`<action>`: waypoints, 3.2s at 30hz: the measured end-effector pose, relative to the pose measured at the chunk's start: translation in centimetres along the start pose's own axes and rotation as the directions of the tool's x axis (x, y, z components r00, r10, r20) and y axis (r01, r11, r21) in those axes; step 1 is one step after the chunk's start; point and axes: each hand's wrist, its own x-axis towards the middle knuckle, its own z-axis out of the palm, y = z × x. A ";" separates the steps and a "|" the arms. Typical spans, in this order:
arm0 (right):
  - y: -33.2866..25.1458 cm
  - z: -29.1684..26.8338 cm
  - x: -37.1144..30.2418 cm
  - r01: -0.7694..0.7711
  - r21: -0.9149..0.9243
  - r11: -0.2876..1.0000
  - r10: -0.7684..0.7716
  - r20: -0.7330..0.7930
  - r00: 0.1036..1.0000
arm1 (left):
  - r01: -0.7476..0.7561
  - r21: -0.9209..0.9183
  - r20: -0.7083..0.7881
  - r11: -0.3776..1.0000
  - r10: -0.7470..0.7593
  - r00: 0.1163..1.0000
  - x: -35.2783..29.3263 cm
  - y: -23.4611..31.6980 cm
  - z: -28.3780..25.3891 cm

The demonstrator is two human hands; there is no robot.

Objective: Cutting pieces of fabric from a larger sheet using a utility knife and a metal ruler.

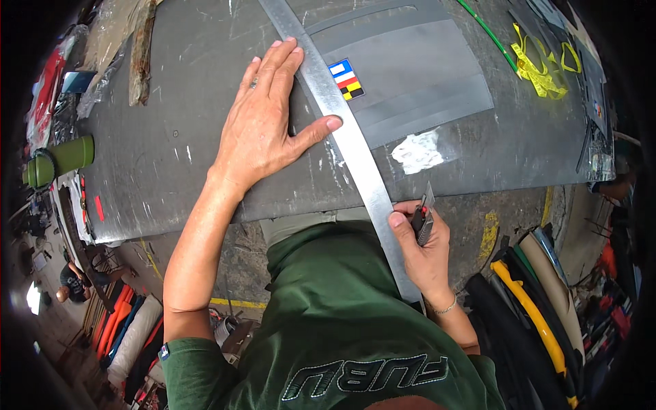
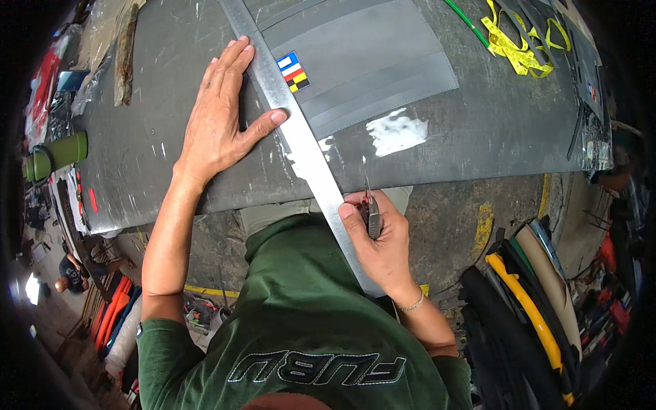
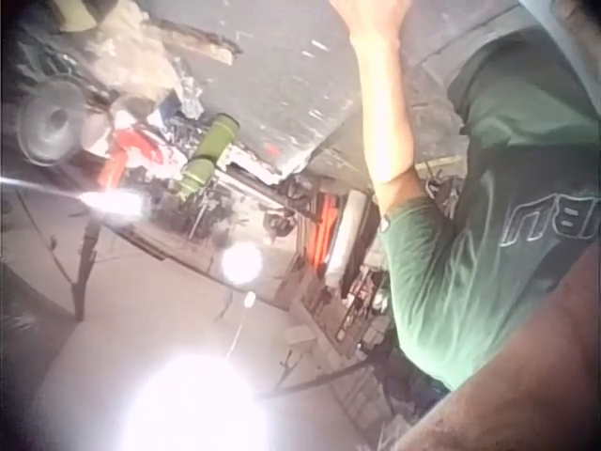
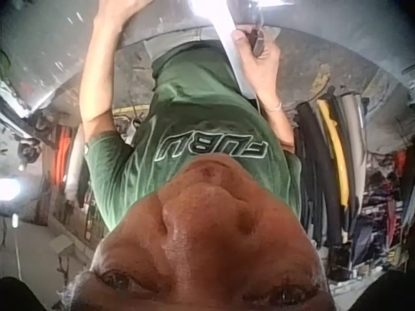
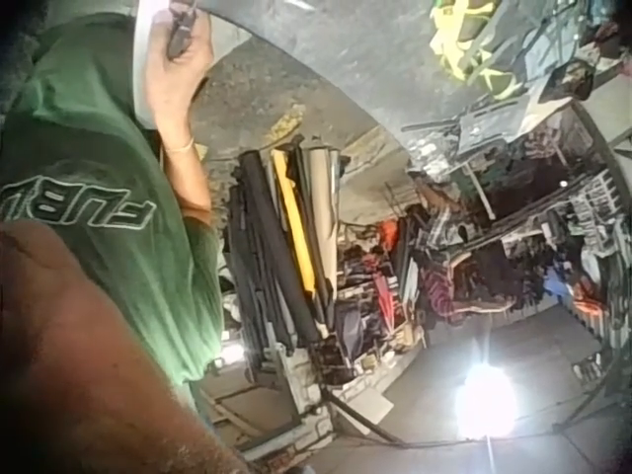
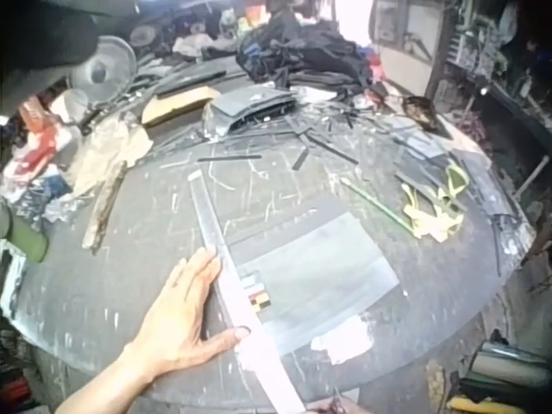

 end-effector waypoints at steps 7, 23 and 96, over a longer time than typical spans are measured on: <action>0.5 0.1 0.2 0.074 -0.001 0.997 -0.074 -0.020 0.997 | 0.016 -0.036 0.018 0.999 -0.015 1.000 0.0 0.1 -0.1; 0.9 0.0 0.0 -0.012 0.004 1.000 0.012 -0.009 1.000 | -0.003 -0.017 -0.003 1.000 0.003 1.000 0.0 -0.2 0.4; 0.9 0.0 0.1 0.011 -0.057 0.998 -0.012 -0.023 1.000 | 0.024 -0.180 -0.067 0.983 -0.037 0.997 0.2 -0.6 0.4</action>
